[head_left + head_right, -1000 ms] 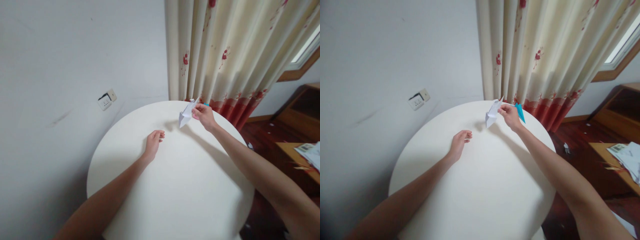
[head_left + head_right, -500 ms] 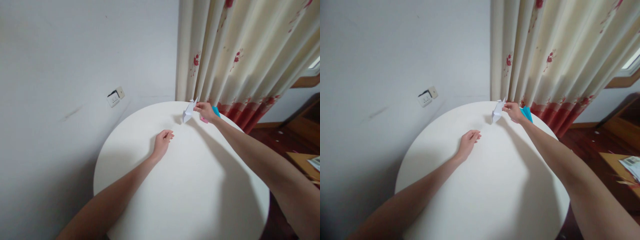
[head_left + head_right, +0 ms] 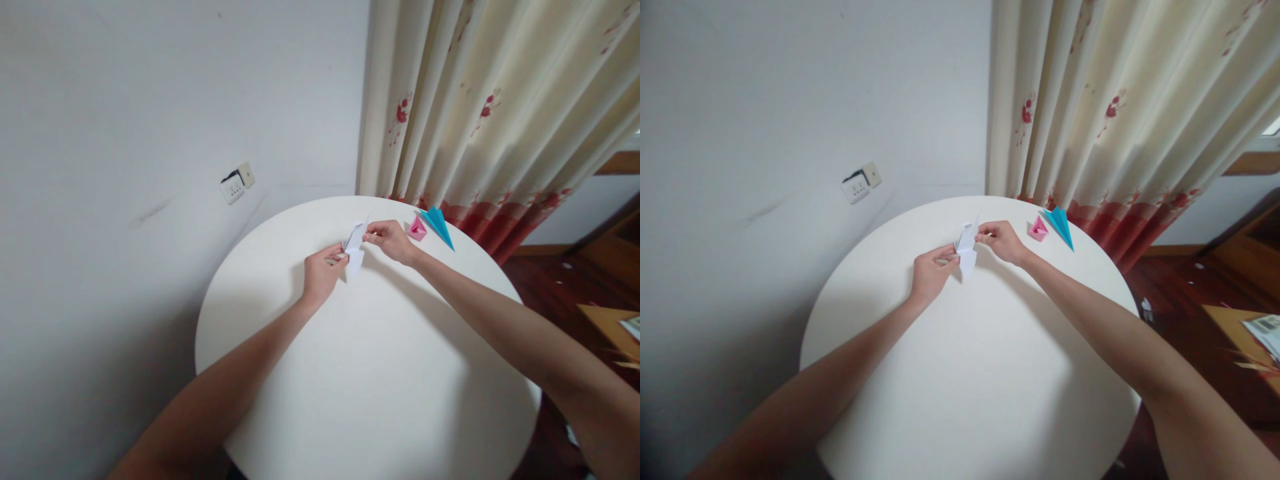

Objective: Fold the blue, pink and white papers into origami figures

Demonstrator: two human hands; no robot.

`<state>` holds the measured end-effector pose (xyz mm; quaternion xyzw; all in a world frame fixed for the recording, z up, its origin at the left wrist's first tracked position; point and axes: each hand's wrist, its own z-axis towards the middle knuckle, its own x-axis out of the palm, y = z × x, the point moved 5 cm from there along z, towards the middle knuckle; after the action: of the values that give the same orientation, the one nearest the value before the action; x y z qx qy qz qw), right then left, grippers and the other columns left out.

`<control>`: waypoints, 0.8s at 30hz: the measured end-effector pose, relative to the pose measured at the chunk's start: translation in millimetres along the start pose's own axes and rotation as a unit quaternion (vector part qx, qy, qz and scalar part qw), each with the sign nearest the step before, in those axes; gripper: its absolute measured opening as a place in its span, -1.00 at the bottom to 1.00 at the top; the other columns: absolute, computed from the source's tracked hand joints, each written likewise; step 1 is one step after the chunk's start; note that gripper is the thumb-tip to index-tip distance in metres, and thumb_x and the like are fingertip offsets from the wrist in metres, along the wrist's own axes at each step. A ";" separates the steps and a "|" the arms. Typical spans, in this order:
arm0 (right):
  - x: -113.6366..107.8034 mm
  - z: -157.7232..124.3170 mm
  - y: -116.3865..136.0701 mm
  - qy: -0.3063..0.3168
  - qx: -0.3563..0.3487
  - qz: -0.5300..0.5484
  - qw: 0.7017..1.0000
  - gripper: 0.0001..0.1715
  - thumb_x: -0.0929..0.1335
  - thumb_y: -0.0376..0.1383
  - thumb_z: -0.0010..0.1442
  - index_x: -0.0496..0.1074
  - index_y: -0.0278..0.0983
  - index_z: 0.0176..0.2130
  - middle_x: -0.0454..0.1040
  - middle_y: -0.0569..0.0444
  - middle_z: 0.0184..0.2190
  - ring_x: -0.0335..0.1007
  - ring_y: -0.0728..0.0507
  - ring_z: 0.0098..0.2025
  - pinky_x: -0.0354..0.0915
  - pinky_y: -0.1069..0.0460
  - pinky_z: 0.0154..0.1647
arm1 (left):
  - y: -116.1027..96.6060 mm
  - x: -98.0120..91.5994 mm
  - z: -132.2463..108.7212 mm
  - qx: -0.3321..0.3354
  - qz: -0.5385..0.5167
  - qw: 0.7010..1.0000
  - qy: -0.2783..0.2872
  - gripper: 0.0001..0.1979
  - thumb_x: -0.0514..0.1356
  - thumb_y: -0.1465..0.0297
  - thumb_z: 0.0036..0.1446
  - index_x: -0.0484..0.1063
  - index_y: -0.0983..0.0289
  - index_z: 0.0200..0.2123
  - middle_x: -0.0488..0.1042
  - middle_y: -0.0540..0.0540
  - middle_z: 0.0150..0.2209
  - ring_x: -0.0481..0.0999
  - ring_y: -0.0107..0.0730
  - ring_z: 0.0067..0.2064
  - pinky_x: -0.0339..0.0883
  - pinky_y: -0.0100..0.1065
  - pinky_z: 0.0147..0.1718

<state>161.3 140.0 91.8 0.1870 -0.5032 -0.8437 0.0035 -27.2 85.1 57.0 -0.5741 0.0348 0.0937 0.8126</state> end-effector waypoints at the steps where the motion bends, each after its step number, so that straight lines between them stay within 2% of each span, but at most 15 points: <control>1: 1.8 -1.4 2.3 0.000 -0.006 -0.019 1.000 -0.71 0.46 -0.09 0.08 0.56 -0.27 -0.43 0.54 0.10 -0.48 0.36 -0.09 -0.39 0.25 0.00 -0.31 | 0.4 0.4 0.5 0.003 -0.004 1.000 0.001 -0.67 0.35 0.42 0.00 0.63 0.28 -0.10 0.65 0.10 -0.23 0.59 -0.32 -0.29 0.43 -0.40 -0.33; 8: 8.0 -9.5 13.3 0.000 -0.047 -0.076 0.996 -0.69 0.44 -0.06 0.15 0.56 -0.25 -0.40 0.56 0.08 -0.42 0.37 -0.10 -0.37 0.22 0.01 -0.32 | -0.8 -0.7 -0.5 0.016 -0.035 0.999 -0.021 -0.83 0.30 0.42 0.01 0.65 0.30 -0.29 0.65 0.12 -0.30 0.60 -0.27 -0.28 0.45 -0.33 -0.28; 14: 13.1 -17.1 5.0 0.036 -0.015 -0.019 0.999 -0.72 0.47 -0.10 0.12 0.54 -0.26 -0.27 0.55 0.06 -0.34 0.43 -0.11 -0.28 0.30 0.03 -0.30 | 3.7 -1.9 -0.5 0.028 -0.027 0.999 -0.033 -0.87 0.30 0.39 0.01 0.64 0.30 -0.38 0.63 0.11 -0.34 0.56 -0.31 -0.33 0.37 -0.35 -0.32; 19: 15.1 -27.1 -5.2 0.050 0.017 0.041 0.998 -0.51 0.53 -0.18 0.02 0.48 -0.23 -0.05 0.55 0.06 -0.30 0.47 -0.11 -0.27 0.36 0.01 -0.27 | 8.9 0.2 -0.8 0.017 -0.037 0.999 -0.037 -0.87 0.29 0.42 0.00 0.65 0.28 -0.37 0.61 0.08 -0.34 0.53 -0.33 -0.30 0.33 -0.35 -0.26; 21: 14.8 -30.6 -5.2 0.040 0.014 0.048 0.998 -0.50 0.54 -0.22 -0.02 0.47 -0.24 -0.07 0.55 0.07 -0.33 0.47 -0.11 -0.28 0.37 0.00 -0.26 | 7.9 2.1 -2.2 0.018 -0.040 0.999 -0.028 -0.89 0.30 0.41 -0.01 0.64 0.27 -0.39 0.60 0.08 -0.35 0.52 -0.34 -0.30 0.32 -0.36 -0.25; 24: 12.5 -34.0 -2.9 0.010 0.002 0.035 0.999 -0.63 0.53 -0.25 -0.03 0.49 -0.25 -0.19 0.55 0.08 -0.36 0.47 -0.10 -0.31 0.35 0.01 -0.28 | 5.0 5.4 -4.6 0.022 -0.044 0.999 -0.004 -0.91 0.31 0.40 -0.01 0.63 0.27 -0.43 0.58 0.08 -0.36 0.51 -0.34 -0.29 0.30 -0.37 -0.27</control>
<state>161.1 110.2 71.0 0.1777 -0.5107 -0.8403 0.0378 -22.7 83.0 49.9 -0.5567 0.0079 0.0595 0.8286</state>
